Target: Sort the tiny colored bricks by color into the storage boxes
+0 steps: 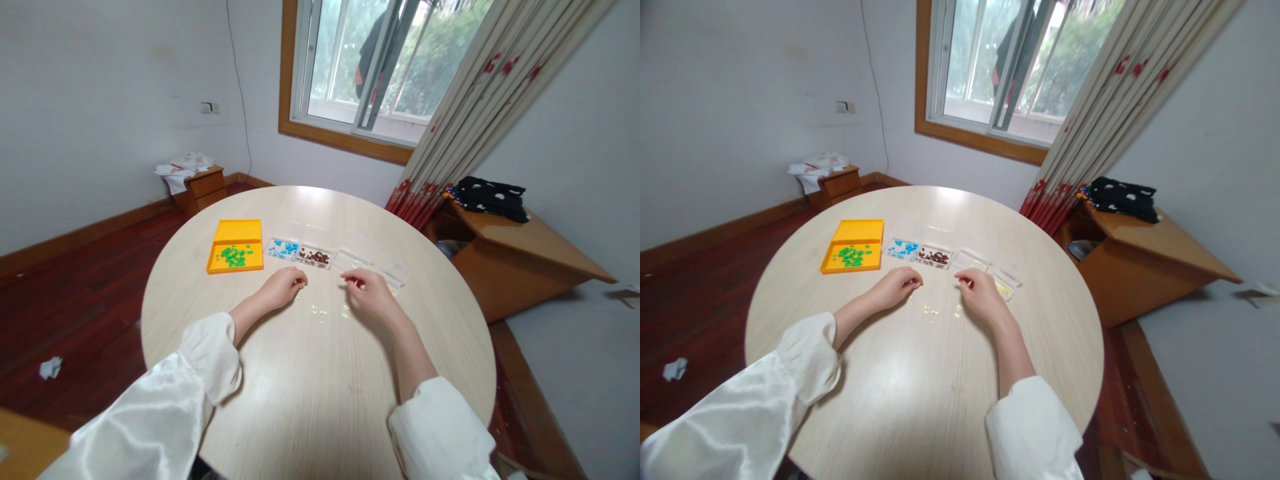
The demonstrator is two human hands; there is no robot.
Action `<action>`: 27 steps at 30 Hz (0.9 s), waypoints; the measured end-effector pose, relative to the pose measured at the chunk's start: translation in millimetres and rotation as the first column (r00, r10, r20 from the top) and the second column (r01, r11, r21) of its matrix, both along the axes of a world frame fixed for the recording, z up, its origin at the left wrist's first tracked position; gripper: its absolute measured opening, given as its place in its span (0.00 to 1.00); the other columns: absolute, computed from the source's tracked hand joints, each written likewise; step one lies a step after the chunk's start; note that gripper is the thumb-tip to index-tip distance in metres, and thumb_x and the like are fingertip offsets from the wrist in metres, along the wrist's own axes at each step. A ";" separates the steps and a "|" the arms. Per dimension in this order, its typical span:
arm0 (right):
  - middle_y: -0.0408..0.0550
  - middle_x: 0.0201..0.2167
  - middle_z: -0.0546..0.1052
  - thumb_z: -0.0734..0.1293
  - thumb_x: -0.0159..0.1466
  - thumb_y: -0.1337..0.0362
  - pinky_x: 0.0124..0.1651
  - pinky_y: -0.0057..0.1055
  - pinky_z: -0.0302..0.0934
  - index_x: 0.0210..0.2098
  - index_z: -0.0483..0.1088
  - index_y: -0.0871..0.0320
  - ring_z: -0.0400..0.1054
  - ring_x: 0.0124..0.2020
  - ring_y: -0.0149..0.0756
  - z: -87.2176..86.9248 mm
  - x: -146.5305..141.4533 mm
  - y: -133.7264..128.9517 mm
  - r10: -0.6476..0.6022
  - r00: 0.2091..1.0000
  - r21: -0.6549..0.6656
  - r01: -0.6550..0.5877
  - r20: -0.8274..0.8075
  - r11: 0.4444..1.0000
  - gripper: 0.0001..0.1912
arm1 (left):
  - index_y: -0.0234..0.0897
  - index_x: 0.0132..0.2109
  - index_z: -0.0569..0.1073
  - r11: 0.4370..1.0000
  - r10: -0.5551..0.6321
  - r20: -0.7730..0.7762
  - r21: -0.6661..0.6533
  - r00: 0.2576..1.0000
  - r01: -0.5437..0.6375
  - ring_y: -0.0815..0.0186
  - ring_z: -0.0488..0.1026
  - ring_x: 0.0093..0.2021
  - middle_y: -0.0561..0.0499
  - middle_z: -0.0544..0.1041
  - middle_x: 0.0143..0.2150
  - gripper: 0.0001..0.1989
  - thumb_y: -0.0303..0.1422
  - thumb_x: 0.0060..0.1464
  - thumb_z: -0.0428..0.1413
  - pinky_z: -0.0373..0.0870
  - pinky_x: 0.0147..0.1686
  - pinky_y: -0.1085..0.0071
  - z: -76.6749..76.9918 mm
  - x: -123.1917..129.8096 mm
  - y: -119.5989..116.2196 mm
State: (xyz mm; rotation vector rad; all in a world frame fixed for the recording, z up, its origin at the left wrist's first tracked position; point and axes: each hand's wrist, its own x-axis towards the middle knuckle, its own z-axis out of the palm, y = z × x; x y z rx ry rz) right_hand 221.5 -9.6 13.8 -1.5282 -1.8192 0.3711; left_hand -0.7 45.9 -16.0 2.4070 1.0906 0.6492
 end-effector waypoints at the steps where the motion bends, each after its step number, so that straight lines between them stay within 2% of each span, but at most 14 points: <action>1: 0.50 0.32 0.78 0.62 0.56 0.71 0.37 0.31 0.62 0.35 0.76 0.61 0.69 0.30 0.33 3.7 -0.3 -4.6 0.048 0.999 -0.089 -0.046 0.024 0.995 0.11 | 0.33 0.35 0.75 1.000 0.003 0.012 0.000 1.000 -0.003 0.67 0.71 0.35 0.48 0.76 0.33 0.07 0.22 0.52 0.52 0.66 0.38 0.72 0.4 -0.1 0.1; 3: 0.51 0.33 0.78 0.66 0.55 0.69 0.36 0.30 0.62 0.37 0.76 0.61 0.68 0.31 0.33 8.7 1.5 -11.4 0.129 0.990 -0.229 -0.114 0.055 0.967 0.11 | 0.33 0.35 0.75 1.000 0.013 0.037 -0.002 0.999 -0.013 0.66 0.71 0.35 0.48 0.76 0.33 0.07 0.23 0.52 0.52 0.66 0.38 0.71 1.0 -0.3 0.1; 5: 0.50 0.35 0.77 0.71 0.50 0.66 0.36 0.30 0.62 0.38 0.76 0.60 0.68 0.32 0.33 10.4 5.7 -14.8 0.207 0.976 -0.316 -0.176 0.069 0.932 0.15 | 0.32 0.35 0.75 1.000 0.024 0.058 -0.010 0.998 -0.023 0.66 0.71 0.35 0.48 0.76 0.33 0.06 0.24 0.52 0.53 0.66 0.38 0.71 1.2 -0.3 0.0; 7: 0.48 0.34 0.76 0.75 0.44 0.67 0.35 0.29 0.62 0.38 0.76 0.58 0.67 0.32 0.33 9.6 10.1 -15.6 0.272 0.960 -0.363 -0.229 0.072 0.903 0.20 | 0.33 0.36 0.74 1.000 0.027 0.066 -0.018 0.997 -0.026 0.66 0.71 0.35 0.48 0.76 0.33 0.06 0.24 0.52 0.53 0.67 0.38 0.70 1.0 -0.2 -0.2; 10: 0.45 0.30 0.75 0.73 0.44 0.71 0.33 0.27 0.60 0.34 0.76 0.57 0.66 0.29 0.30 7.6 13.0 -14.7 0.308 0.947 -0.391 -0.252 0.087 0.885 0.16 | 0.33 0.35 0.75 0.999 0.021 0.062 -0.026 0.998 -0.019 0.66 0.71 0.35 0.48 0.76 0.34 0.06 0.24 0.52 0.53 0.67 0.38 0.70 0.5 0.1 -0.7; 17: 0.45 0.24 0.75 0.66 0.49 0.75 0.31 0.27 0.59 0.27 0.76 0.58 0.67 0.27 0.31 9.0 7.3 -13.4 0.256 0.954 -0.402 -0.176 0.154 0.898 0.09 | 0.32 0.35 0.75 0.999 0.028 0.055 -0.044 0.998 -0.025 0.66 0.71 0.35 0.47 0.76 0.34 0.07 0.23 0.52 0.52 0.67 0.38 0.71 -1.1 0.7 0.1; 23: 0.47 0.25 0.76 0.65 0.52 0.74 0.31 0.27 0.58 0.29 0.75 0.60 0.67 0.26 0.32 8.6 1.1 -12.7 0.184 0.961 -0.396 -0.089 0.208 0.914 0.08 | 0.32 0.36 0.75 0.999 0.019 0.066 -0.040 0.998 -0.017 0.66 0.71 0.35 0.47 0.76 0.34 0.06 0.24 0.52 0.52 0.67 0.38 0.71 -2.9 0.6 0.9; 27: 0.49 0.28 0.77 0.65 0.54 0.75 0.32 0.27 0.58 0.29 0.74 0.61 0.68 0.28 0.33 7.8 -4.4 -11.9 0.166 0.950 -0.341 -0.068 0.265 0.937 0.07 | 0.32 0.35 0.74 0.999 0.019 0.064 -0.041 0.998 -0.017 0.66 0.71 0.35 0.48 0.76 0.33 0.06 0.23 0.52 0.52 0.66 0.38 0.71 -1.5 0.5 0.3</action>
